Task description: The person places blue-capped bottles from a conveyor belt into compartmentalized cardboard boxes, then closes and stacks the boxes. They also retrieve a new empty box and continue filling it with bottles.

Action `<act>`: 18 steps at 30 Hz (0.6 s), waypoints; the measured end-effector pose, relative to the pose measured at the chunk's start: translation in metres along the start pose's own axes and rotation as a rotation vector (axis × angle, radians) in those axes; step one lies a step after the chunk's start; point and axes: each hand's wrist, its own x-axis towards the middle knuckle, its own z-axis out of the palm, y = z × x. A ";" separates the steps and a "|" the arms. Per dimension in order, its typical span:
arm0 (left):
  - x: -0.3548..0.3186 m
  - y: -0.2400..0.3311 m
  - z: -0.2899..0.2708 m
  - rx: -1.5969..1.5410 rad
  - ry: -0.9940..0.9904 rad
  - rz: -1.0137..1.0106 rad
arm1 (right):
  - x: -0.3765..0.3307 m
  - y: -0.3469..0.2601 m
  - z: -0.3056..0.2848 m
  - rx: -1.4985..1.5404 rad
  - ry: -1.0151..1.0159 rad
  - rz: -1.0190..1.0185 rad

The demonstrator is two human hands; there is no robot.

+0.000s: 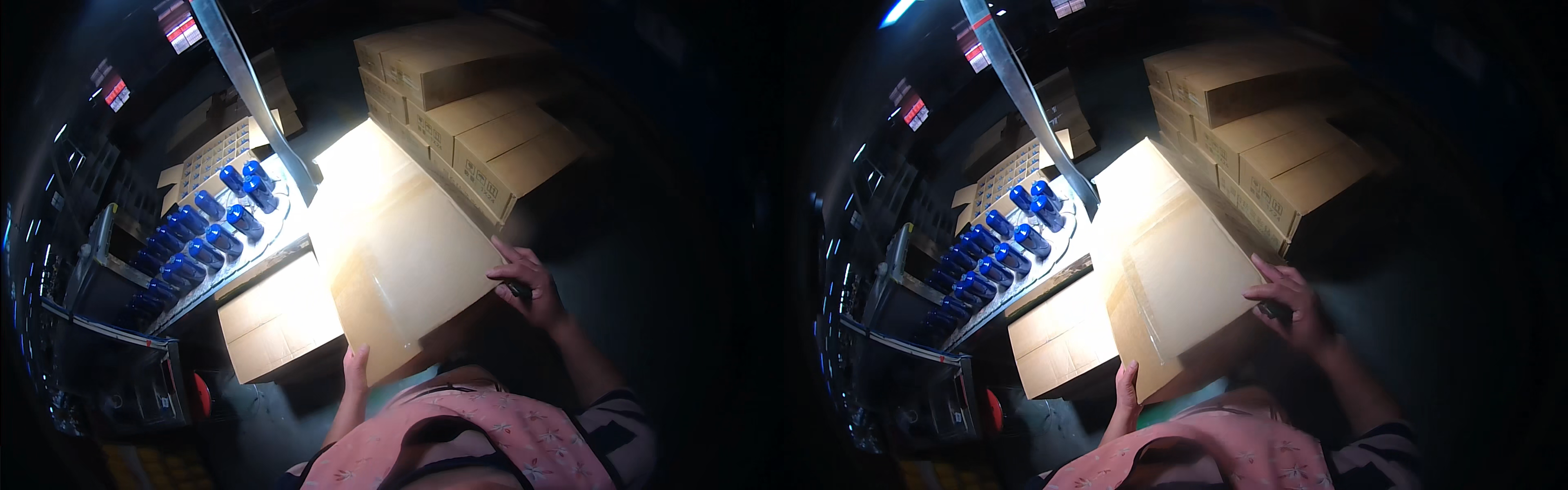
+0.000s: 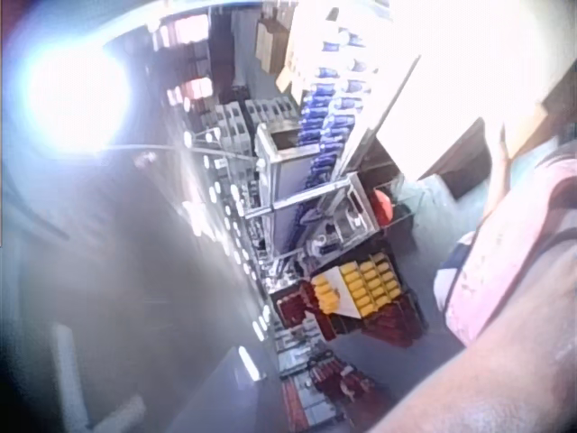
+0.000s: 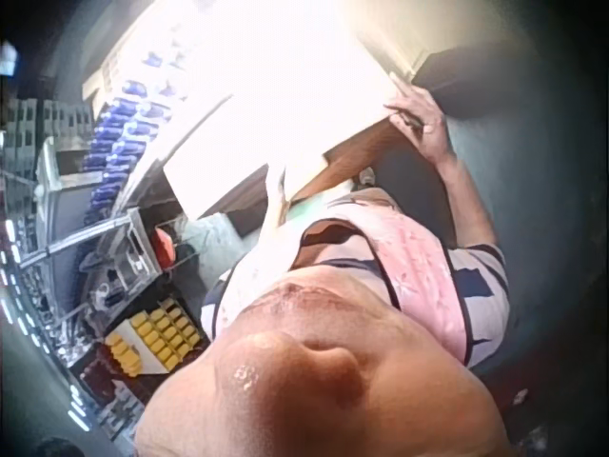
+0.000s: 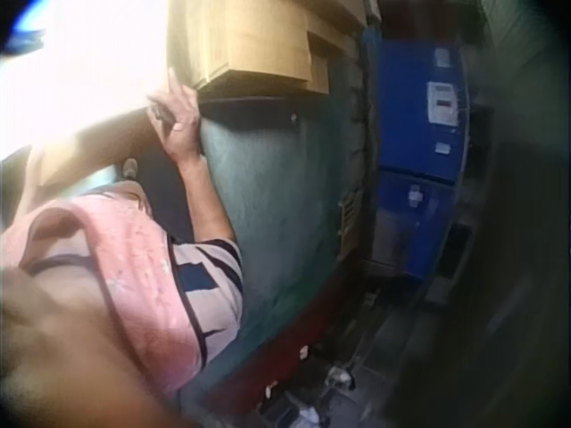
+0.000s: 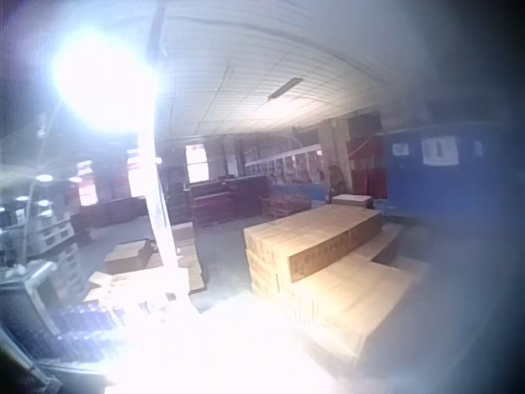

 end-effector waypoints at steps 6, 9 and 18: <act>0.098 0.022 0.102 0.034 -0.063 -0.062 | 0.064 0.071 -0.074 -0.042 0.073 -0.042; 0.145 0.041 0.128 0.028 -0.061 0.022 | 0.105 0.107 -0.084 -0.018 0.091 -0.064; 0.351 0.100 0.145 -0.112 0.040 0.119 | 0.310 0.209 -0.061 0.016 0.120 -0.249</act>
